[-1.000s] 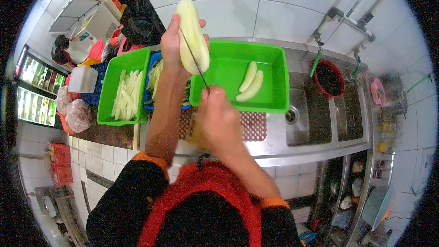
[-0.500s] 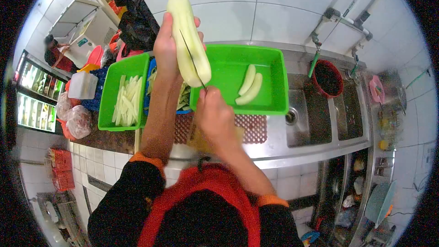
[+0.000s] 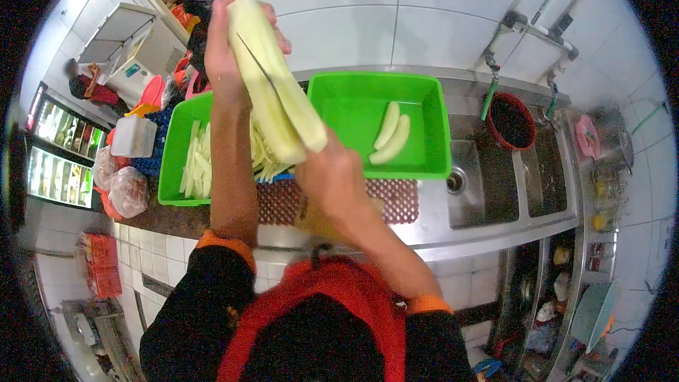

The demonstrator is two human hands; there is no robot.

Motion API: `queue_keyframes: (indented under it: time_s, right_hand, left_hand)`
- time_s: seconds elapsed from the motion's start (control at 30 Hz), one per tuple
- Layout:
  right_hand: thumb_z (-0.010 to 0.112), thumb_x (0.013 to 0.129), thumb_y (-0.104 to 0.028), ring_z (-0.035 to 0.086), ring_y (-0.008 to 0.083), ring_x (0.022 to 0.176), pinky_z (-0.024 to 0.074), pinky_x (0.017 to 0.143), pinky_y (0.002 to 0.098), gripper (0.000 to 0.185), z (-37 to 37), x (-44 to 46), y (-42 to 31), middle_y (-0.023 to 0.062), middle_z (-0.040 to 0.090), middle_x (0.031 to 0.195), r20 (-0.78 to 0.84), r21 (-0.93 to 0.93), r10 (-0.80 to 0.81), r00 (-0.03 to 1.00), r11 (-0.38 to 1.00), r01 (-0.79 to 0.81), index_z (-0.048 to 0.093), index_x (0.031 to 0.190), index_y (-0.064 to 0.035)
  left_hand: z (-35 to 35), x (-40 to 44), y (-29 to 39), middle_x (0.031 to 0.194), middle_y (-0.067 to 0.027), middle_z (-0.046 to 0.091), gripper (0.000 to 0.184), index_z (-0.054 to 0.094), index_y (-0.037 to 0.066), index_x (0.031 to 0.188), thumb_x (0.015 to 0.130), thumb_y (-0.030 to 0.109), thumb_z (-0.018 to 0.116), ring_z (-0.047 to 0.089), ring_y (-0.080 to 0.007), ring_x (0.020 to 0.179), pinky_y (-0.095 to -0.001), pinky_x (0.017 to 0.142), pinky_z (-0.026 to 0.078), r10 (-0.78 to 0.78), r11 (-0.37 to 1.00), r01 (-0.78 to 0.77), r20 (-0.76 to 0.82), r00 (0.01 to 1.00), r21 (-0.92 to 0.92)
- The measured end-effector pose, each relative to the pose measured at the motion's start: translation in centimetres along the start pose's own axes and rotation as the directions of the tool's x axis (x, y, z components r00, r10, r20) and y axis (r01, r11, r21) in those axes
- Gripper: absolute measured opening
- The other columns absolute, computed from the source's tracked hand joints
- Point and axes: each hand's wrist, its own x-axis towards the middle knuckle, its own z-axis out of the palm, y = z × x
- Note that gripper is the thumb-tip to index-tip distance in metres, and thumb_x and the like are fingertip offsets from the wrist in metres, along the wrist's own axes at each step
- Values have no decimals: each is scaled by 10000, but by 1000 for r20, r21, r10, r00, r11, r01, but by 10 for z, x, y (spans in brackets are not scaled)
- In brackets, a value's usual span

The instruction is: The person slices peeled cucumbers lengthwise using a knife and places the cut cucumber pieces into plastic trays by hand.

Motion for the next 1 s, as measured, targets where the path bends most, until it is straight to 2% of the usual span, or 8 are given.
queue_keyframes:
  time_s: [0.13, 0.27, 0.33, 0.57, 0.8, 0.9, 0.97, 1.0]
  right_hand:
    - [610, 705, -12, 638, 388, 713, 553, 640, 438, 372, -5, 3, -12, 218, 616, 956, 21, 24, 41, 999, 999, -42, 606, 1077, 0]
    - [635, 710, -26, 643, 390, 753, 552, 665, 432, 369, 2, -4, -6, 222, 619, 988, -101, 64, -49, 994, 996, 55, 609, 1077, -1]
    - [680, 704, -56, 653, 370, 803, 551, 682, 421, 407, 3, -3, -8, 219, 622, 1024, -16, 207, 133, 991, 970, -127, 603, 1100, -1]
    - [683, 712, -44, 657, 348, 842, 556, 702, 397, 455, 7, 0, 5, 195, 588, 1146, -203, 113, -192, 960, 970, 217, 566, 1149, 2]
    - [592, 796, -100, 649, 349, 781, 543, 624, 405, 412, 5, 6, 7, 197, 597, 1042, -176, 286, -86, 981, 949, 135, 534, 1195, -14]
    - [563, 822, -168, 632, 340, 706, 529, 594, 410, 364, 19, 18, 26, 162, 582, 909, -75, 391, 41, 996, 921, -8, 527, 1162, -42]
    - [535, 841, -223, 607, 278, 576, 510, 495, 380, 268, 5, 39, 38, 99, 538, 781, -78, -140, -125, 989, 984, 114, 519, 1071, -88]
    - [535, 841, -223, 607, 278, 576, 510, 495, 380, 268, 5, 49, 48, 99, 538, 781, -79, -142, -131, 988, 983, 119, 519, 1071, -88]
  left_hand:
    - [-6, 13, -2, 765, -95, 555, 438, 488, 11, 1135, 995, 393, 326, 568, -213, 559, -334, 505, 490, 1, 940, 33, 100, 995, -338]
    - [1, 2, 0, 749, -100, 556, 414, 496, 17, 1112, 990, 384, 349, 556, -219, 542, -334, 500, 484, -62, 949, 75, 54, 997, -305]
    - [4, -3, 0, 748, -100, 560, 426, 505, 17, 1106, 989, 394, 346, 550, -209, 535, -322, 503, 481, -141, 919, 122, -23, 990, -375]
    - [15, -22, 8, 716, -103, 544, 415, 520, 21, 1050, 1000, 368, 297, 536, -209, 635, -337, 510, 435, -220, 972, 207, -119, 968, -111]
    - [18, -32, -1, 812, -94, 591, 427, 506, 34, 1084, 1005, 388, 280, 581, -149, 744, -280, 606, 487, -186, 981, 179, -98, 978, -76]
    - [20, -41, 0, 839, -87, 604, 510, 511, 2, 1136, 1005, 428, 264, 594, -226, 864, -312, 812, 466, -317, 945, 294, -178, 932, -145]
    - [21, -50, -7, 894, -80, 613, 536, 499, 17, 1176, 985, 485, 319, 597, -200, 898, -315, 802, 484, -481, 875, 450, -219, 849, -178]
    - [20, -56, -13, 894, -80, 613, 536, 499, 17, 1176, 985, 485, 319, 597, -200, 898, -315, 802, 484, -476, 878, 444, -219, 852, -179]
